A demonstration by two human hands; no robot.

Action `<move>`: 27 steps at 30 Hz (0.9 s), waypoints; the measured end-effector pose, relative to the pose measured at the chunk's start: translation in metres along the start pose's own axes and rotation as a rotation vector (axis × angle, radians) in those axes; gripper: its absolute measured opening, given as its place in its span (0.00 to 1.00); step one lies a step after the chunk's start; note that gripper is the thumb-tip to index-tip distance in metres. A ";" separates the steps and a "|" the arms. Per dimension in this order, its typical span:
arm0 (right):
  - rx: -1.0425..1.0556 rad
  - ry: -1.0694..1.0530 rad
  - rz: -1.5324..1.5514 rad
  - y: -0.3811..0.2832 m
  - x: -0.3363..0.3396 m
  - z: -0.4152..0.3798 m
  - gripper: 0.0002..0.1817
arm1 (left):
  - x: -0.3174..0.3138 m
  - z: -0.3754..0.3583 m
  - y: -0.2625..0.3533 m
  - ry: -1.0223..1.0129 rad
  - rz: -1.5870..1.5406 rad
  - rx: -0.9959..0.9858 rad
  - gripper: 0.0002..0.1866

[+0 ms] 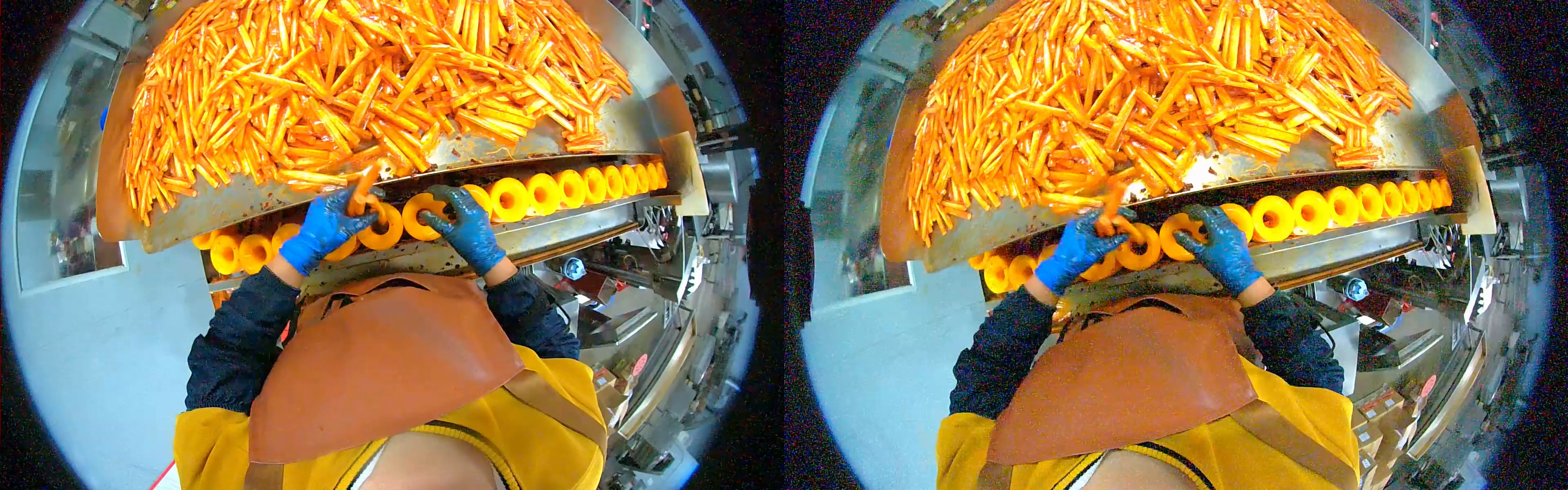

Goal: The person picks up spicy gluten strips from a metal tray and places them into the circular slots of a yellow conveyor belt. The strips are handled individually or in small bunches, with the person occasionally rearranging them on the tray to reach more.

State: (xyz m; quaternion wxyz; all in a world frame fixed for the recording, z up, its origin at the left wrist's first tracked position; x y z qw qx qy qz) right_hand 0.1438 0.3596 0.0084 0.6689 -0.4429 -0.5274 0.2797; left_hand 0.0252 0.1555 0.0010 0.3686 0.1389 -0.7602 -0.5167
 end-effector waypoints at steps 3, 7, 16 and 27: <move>0.053 -0.012 0.006 -0.001 0.000 0.002 0.20 | 0.005 -0.022 0.023 0.034 0.092 0.062 0.19; 0.082 -0.022 -0.013 -0.011 0.001 -0.001 0.17 | 0.017 -0.037 -0.009 0.154 -0.198 0.078 0.19; 0.038 -0.285 -0.008 -0.021 -0.037 -0.006 0.20 | -0.019 -0.051 -0.029 -0.092 -0.296 0.048 0.18; 0.196 -0.326 -0.149 -0.041 -0.071 0.006 0.17 | 0.015 -0.060 -0.056 0.212 0.069 0.077 0.22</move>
Point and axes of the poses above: each hand's wrist, its own z-axis towards the middle knuckle, its own x-axis out of the back of the hand, y = z × x, the point moved 7 cm from there along z, towards the middle knuckle, and after that the axes turned 6 degrees about z, right-handed, at the moved point
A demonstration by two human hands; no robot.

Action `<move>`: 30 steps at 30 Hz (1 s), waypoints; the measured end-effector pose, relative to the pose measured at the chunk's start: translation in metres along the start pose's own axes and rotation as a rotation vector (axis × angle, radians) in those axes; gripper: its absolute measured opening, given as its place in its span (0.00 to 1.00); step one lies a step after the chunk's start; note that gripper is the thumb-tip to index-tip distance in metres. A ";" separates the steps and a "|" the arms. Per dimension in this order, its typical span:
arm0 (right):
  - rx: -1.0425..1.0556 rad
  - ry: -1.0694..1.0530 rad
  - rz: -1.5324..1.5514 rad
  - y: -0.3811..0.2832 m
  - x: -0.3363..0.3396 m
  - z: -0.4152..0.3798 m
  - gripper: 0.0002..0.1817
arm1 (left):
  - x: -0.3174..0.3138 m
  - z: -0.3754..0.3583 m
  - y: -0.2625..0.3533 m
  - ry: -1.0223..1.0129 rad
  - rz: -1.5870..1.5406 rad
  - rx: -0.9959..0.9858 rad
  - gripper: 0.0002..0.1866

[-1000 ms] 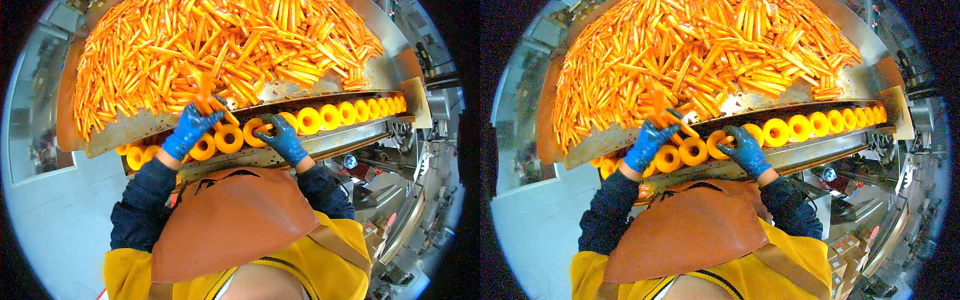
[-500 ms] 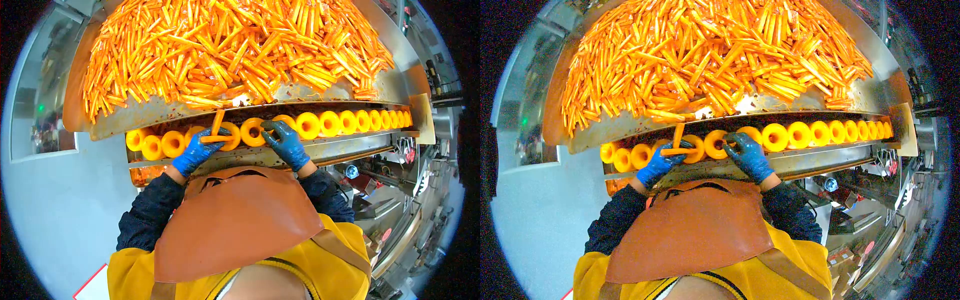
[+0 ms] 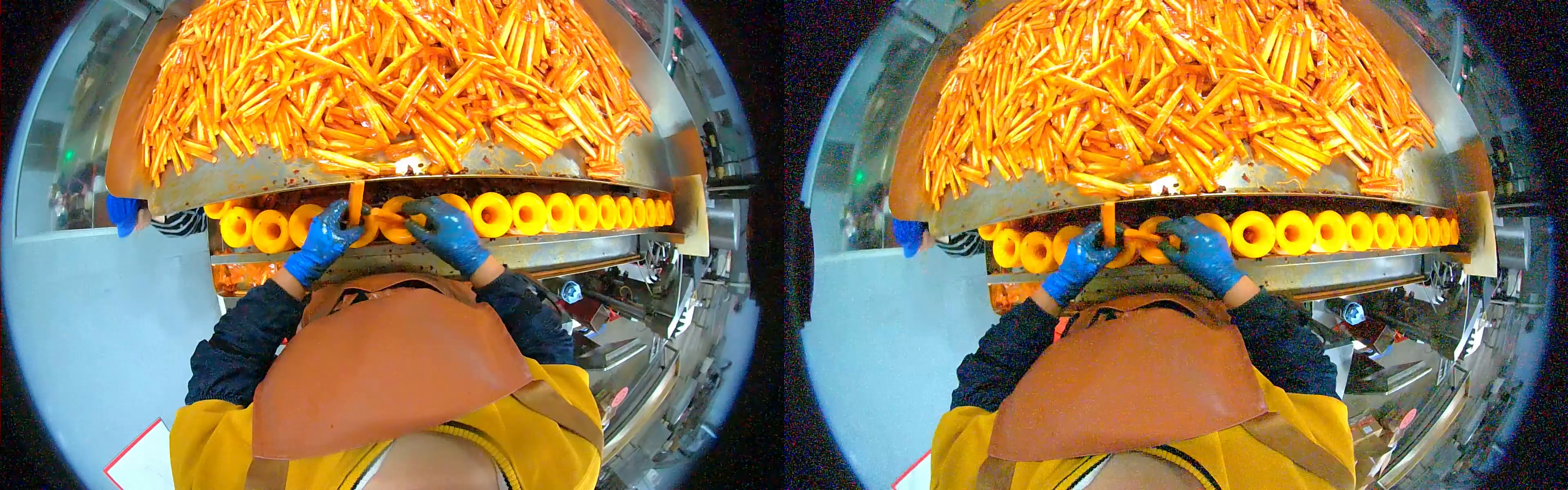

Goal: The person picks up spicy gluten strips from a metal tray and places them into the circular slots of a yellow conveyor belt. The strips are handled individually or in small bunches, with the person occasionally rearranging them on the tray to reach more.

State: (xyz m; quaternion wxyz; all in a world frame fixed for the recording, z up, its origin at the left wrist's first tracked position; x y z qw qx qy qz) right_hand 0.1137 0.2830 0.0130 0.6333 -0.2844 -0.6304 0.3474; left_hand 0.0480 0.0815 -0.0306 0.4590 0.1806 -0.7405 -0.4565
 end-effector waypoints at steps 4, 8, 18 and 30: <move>0.069 0.316 -0.032 -0.013 0.058 0.026 0.12 | -0.006 -0.003 0.018 -0.014 -0.013 -0.151 0.20; 0.115 0.364 -0.407 -0.008 0.076 0.077 0.18 | -0.016 0.001 0.026 -0.043 -0.029 -0.151 0.22; -0.065 0.131 -0.679 0.006 0.067 0.129 0.11 | -0.057 0.034 0.058 -0.252 -0.420 -0.250 0.15; -0.430 0.262 -0.083 0.040 0.127 0.114 0.23 | 0.043 0.092 0.088 -0.056 0.882 -0.433 0.20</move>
Point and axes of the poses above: each hand's wrist, its own z-axis towards the middle knuckle, its own x-axis out of the back of the hand, y = z × x, the point moved 7 cm from there along z, towards the middle knuckle, and after that the axes turned 6 degrees about z, right-handed, at the moved point
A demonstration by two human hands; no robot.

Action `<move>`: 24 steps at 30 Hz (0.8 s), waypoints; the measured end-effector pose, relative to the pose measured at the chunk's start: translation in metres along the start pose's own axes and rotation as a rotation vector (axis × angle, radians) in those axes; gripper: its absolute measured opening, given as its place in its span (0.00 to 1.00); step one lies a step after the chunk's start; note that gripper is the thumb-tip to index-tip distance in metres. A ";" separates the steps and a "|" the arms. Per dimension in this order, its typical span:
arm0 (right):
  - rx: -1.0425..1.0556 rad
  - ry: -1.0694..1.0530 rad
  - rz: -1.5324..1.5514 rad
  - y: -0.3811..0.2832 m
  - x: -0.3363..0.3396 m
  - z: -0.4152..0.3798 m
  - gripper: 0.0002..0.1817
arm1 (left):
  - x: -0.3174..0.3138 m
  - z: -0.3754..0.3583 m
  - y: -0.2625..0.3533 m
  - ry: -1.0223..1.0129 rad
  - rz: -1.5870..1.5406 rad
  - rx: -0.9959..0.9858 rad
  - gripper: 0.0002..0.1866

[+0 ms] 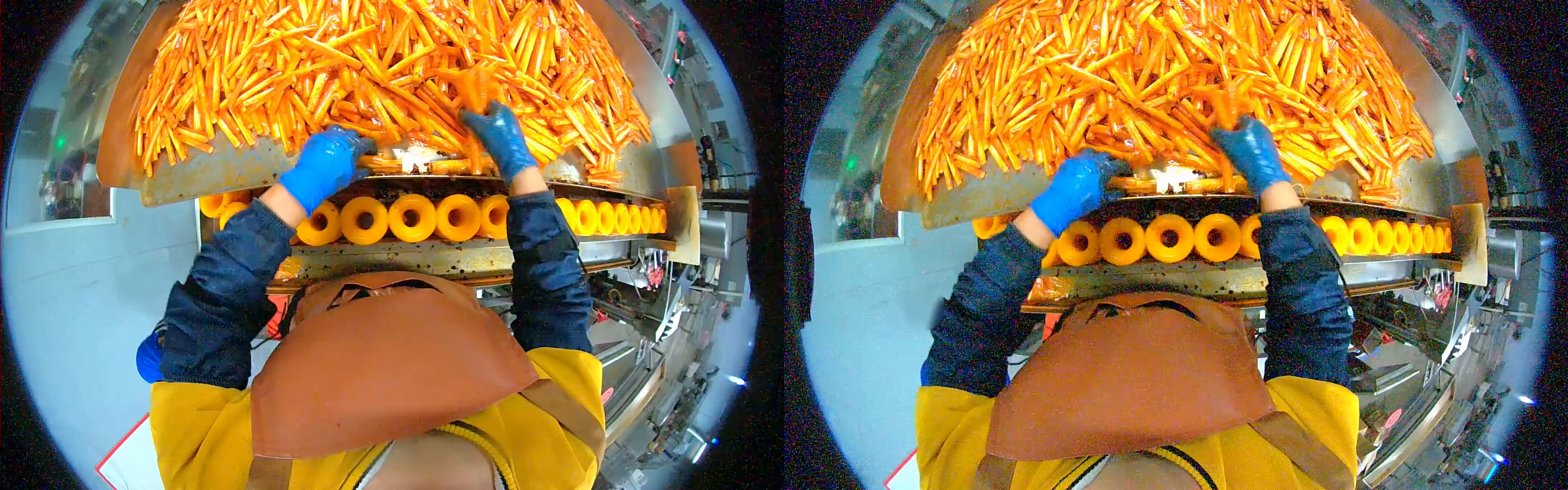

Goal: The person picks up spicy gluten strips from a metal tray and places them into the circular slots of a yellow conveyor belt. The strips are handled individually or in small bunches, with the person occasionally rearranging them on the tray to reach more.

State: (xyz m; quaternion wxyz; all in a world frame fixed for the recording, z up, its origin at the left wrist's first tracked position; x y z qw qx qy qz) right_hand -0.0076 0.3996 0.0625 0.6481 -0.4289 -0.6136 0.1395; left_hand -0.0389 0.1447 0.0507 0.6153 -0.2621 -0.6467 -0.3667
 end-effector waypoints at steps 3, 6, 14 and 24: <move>0.043 -0.066 0.658 0.000 0.003 -0.035 0.19 | -0.005 0.010 0.004 -0.124 0.115 -0.115 0.17; -0.004 -0.200 0.792 -0.004 -0.019 -0.087 0.17 | -0.023 0.021 0.002 -0.155 0.197 -0.173 0.17; 0.108 -0.023 0.446 0.010 -0.081 -0.143 0.13 | 0.024 -0.012 -0.014 0.043 -0.176 -0.067 0.23; 0.250 -0.276 0.389 -0.005 -0.147 -0.148 0.22 | 0.003 -0.124 -0.042 0.196 -1.265 0.541 0.23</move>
Point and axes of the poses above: each hand's wrist, its own z-axis towards the middle knuckle, its own x-axis out of the back of the hand, y = z × x, the point moved 7 cm from there along z, towards the middle knuckle, and after that the axes turned 6 degrees about z, right-handed, at the moved point
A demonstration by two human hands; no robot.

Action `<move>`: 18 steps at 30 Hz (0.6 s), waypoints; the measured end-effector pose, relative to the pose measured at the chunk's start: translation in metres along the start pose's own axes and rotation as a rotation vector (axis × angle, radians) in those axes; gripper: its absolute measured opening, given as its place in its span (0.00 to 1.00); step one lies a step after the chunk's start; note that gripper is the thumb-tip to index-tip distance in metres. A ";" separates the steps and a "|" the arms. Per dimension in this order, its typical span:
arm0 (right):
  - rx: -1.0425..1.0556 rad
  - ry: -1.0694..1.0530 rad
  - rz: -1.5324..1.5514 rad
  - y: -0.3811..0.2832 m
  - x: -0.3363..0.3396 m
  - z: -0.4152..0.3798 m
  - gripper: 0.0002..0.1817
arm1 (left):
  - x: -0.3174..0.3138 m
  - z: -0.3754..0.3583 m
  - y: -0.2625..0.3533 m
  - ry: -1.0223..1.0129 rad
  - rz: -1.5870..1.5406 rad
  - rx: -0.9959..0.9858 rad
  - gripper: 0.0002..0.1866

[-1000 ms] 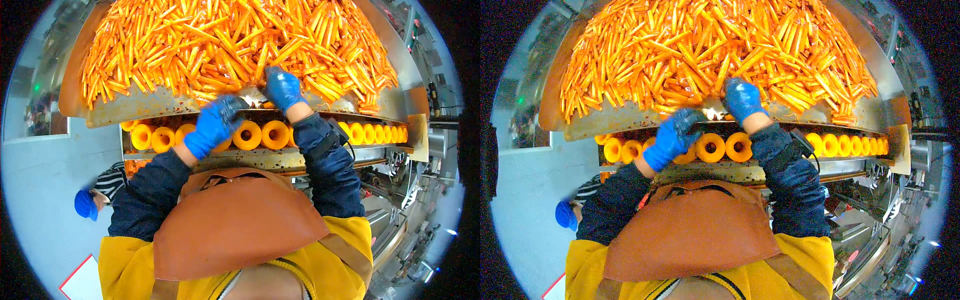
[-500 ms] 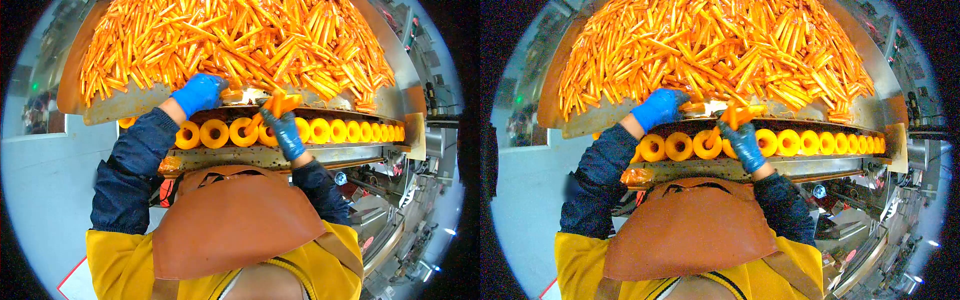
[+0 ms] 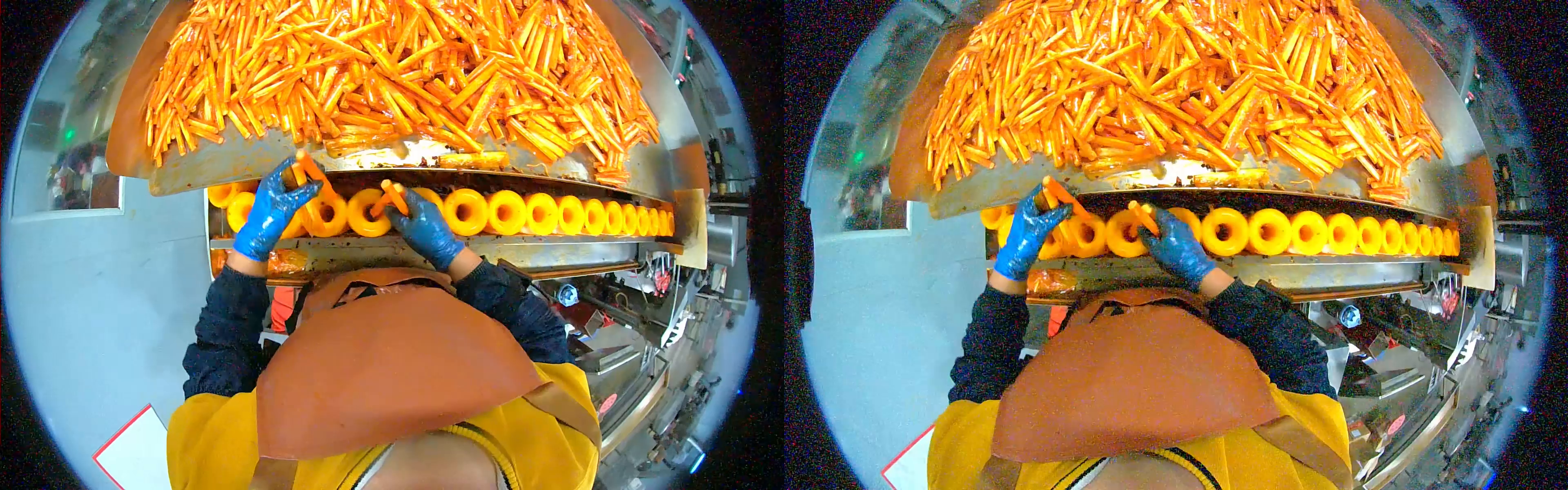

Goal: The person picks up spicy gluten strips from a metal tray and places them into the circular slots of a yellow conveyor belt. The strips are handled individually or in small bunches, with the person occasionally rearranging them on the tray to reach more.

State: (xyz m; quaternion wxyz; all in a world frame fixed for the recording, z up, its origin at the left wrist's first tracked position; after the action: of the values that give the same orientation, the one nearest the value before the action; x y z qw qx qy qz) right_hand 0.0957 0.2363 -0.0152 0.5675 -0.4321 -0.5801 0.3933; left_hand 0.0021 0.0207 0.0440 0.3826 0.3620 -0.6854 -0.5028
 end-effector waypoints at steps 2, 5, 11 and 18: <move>0.152 0.109 -0.109 -0.007 0.008 -0.004 0.24 | 0.005 -0.007 -0.017 0.047 -0.004 0.059 0.20; 0.106 0.140 -0.152 -0.009 0.031 -0.006 0.20 | -0.018 -0.014 -0.030 -0.080 0.111 -0.002 0.18; 0.064 0.205 -0.160 -0.007 0.060 -0.013 0.15 | -0.032 -0.021 -0.022 -0.054 0.159 -0.043 0.14; 0.063 0.215 -0.084 -0.017 0.063 -0.017 0.14 | 0.014 -0.023 -0.036 0.089 0.179 -0.024 0.15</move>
State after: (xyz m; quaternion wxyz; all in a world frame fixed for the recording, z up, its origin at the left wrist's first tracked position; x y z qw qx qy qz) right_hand 0.1127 0.2900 0.0222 0.6559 -0.4288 -0.5209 0.3385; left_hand 0.0202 -0.0096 0.0162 0.4605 0.3168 -0.6911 -0.4583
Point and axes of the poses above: each hand's wrist, its own z-axis towards the middle knuckle, its own x-axis out of the back of the hand, y = z × x, the point moved 7 cm from there along z, towards the middle knuckle, and after that the axes turned 6 degrees about z, right-handed, at the moved point
